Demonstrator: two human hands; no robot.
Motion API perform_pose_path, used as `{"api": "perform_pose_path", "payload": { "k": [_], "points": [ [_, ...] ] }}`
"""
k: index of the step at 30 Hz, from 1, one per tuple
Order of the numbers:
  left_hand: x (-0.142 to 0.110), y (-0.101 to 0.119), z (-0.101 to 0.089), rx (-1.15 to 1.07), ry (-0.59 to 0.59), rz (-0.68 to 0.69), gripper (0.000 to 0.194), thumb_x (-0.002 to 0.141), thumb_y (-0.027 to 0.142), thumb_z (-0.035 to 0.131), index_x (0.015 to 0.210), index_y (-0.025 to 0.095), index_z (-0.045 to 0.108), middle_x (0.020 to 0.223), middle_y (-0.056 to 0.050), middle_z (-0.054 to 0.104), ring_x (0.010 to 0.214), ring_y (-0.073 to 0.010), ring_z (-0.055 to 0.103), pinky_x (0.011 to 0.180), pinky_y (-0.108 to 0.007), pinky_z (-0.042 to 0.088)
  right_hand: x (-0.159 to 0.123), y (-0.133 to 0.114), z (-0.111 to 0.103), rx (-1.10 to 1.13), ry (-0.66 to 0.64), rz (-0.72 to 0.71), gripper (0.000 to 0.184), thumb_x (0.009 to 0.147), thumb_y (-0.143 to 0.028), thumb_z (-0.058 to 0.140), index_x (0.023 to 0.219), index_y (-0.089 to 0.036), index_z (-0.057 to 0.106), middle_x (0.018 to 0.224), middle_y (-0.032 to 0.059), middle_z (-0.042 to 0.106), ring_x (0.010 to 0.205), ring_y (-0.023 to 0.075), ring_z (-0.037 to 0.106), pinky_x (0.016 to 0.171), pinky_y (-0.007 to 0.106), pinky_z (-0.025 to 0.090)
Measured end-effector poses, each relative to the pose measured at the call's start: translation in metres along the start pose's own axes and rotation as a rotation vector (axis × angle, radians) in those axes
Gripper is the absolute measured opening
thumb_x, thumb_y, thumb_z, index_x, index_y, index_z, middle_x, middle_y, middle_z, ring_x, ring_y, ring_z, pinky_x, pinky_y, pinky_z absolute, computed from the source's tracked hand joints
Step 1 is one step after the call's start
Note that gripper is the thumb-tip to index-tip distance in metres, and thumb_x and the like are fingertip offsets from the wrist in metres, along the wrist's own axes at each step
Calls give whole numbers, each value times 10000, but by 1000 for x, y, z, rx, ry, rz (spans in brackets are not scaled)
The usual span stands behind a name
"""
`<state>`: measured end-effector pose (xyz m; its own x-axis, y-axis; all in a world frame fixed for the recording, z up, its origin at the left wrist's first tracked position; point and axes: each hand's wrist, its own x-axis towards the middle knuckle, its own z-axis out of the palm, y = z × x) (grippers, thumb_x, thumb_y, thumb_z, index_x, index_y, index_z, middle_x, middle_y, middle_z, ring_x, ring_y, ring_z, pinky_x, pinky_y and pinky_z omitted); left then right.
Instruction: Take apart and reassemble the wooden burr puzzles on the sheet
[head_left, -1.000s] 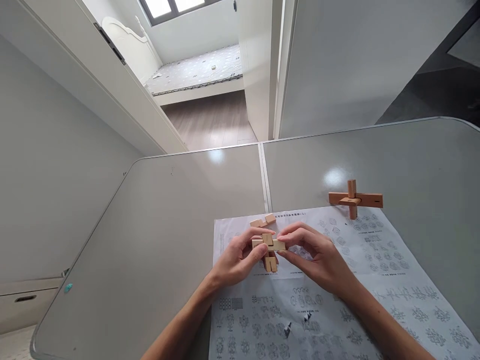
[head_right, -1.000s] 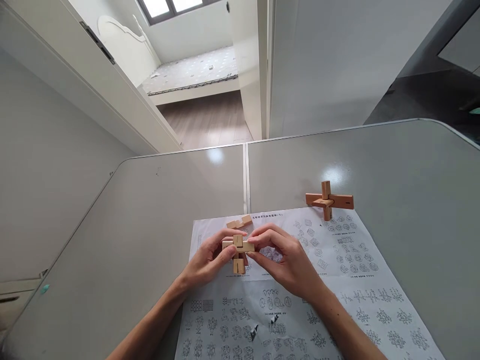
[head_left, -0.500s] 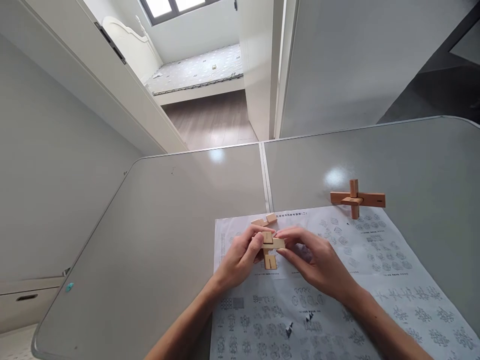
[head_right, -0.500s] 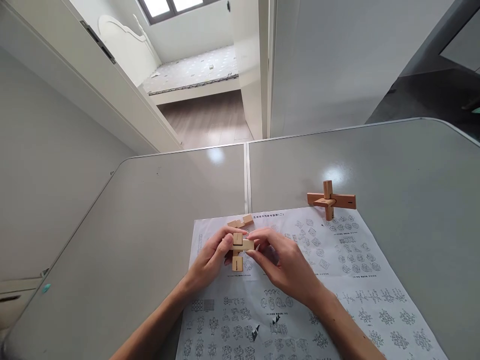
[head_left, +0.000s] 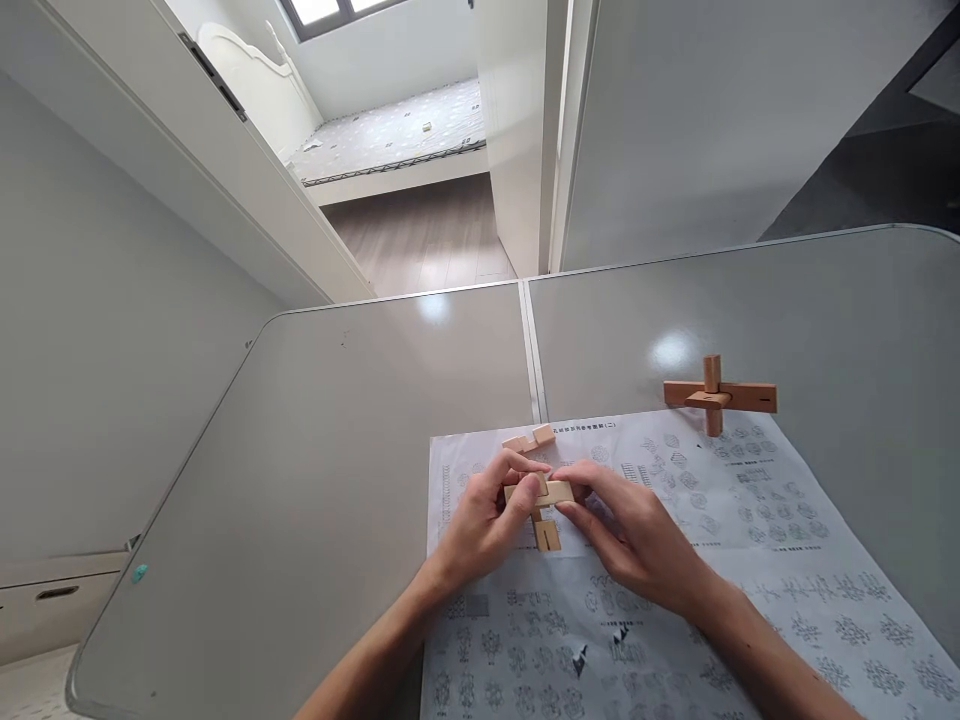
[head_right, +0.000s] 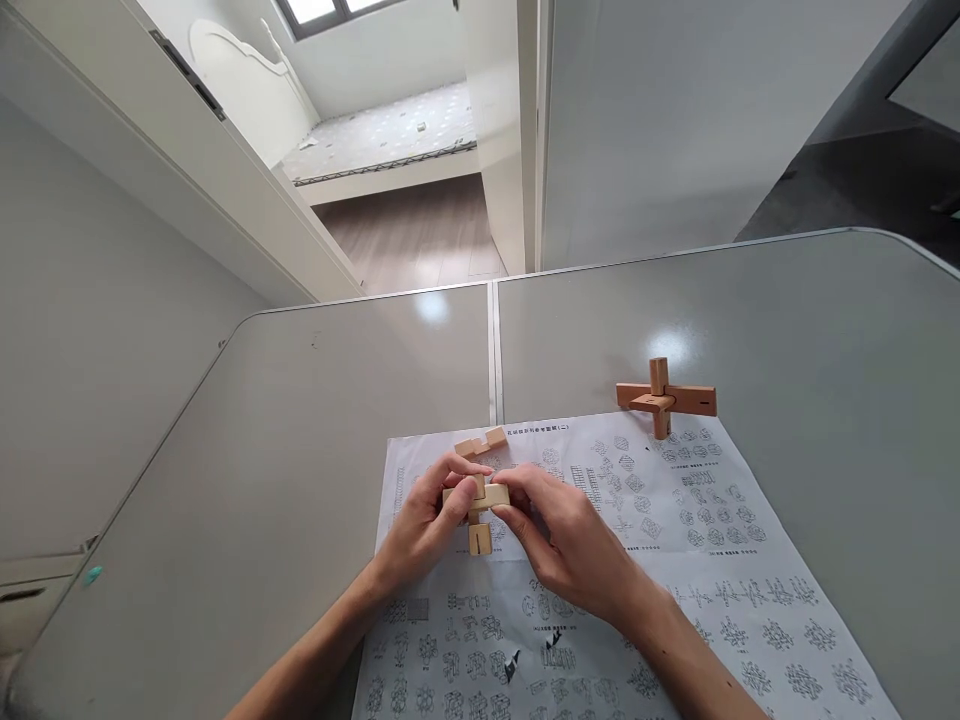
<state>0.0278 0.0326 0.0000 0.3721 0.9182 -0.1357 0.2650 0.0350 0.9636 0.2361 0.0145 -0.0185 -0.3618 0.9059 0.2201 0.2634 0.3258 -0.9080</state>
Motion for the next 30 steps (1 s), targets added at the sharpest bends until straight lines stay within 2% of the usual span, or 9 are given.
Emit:
{"api": "perform_pose_path", "payload": {
  "k": [10,14,18,22,24,27,30],
  "points": [
    [-1,1,0,40,19,31,330,1067,488,495,1102,199,651,802,-3,655,660,-125,527,634,-250,412,-1,-1,0,-25,19,3,152,1076,-240,530,1205,-287,594,851,-1,627,641,161,554,554,270,461],
    [-1,1,0,13,14,1,314,1064,481,509,1086,195,635,838,-18,690,657,-122,545,627,-248,415,0,-1,-1,-9,8,14,142,1078,-253,539,1203,-280,599,818,-9,596,647,160,547,573,272,464],
    [-1,2,-1,-41,-1,-16,290,1047,476,569,1101,194,611,1017,-71,755,725,-137,627,655,-254,457,1,0,0,3,5,38,131,1079,-272,553,1202,-272,597,798,-16,575,630,153,528,578,272,466],
    [0,3,-1,-58,16,-22,312,1044,498,581,1112,197,629,987,-62,748,741,-148,643,658,-254,467,2,1,0,-15,9,44,136,1077,-331,578,1196,-269,603,802,-8,586,638,158,540,573,273,481],
    [0,3,-1,-72,47,-13,335,1041,523,578,1104,202,649,995,-60,735,765,-156,641,667,-256,475,2,2,-1,-27,14,28,168,1063,-360,613,1203,-270,601,846,8,609,679,168,576,590,278,508],
    [1,1,-1,-105,148,-27,381,1036,566,559,1081,208,683,1041,-61,716,741,-148,593,639,-252,461,2,5,-1,-45,48,-8,249,1053,-404,633,1258,-269,591,1027,64,660,798,197,641,685,320,575],
    [3,0,-2,-192,258,-71,425,1032,599,542,1096,209,699,928,-31,666,686,-133,517,590,-232,423,3,8,0,-114,124,-17,267,1089,-378,563,1333,-273,578,1217,112,646,910,225,673,783,382,613]
  ]
}}
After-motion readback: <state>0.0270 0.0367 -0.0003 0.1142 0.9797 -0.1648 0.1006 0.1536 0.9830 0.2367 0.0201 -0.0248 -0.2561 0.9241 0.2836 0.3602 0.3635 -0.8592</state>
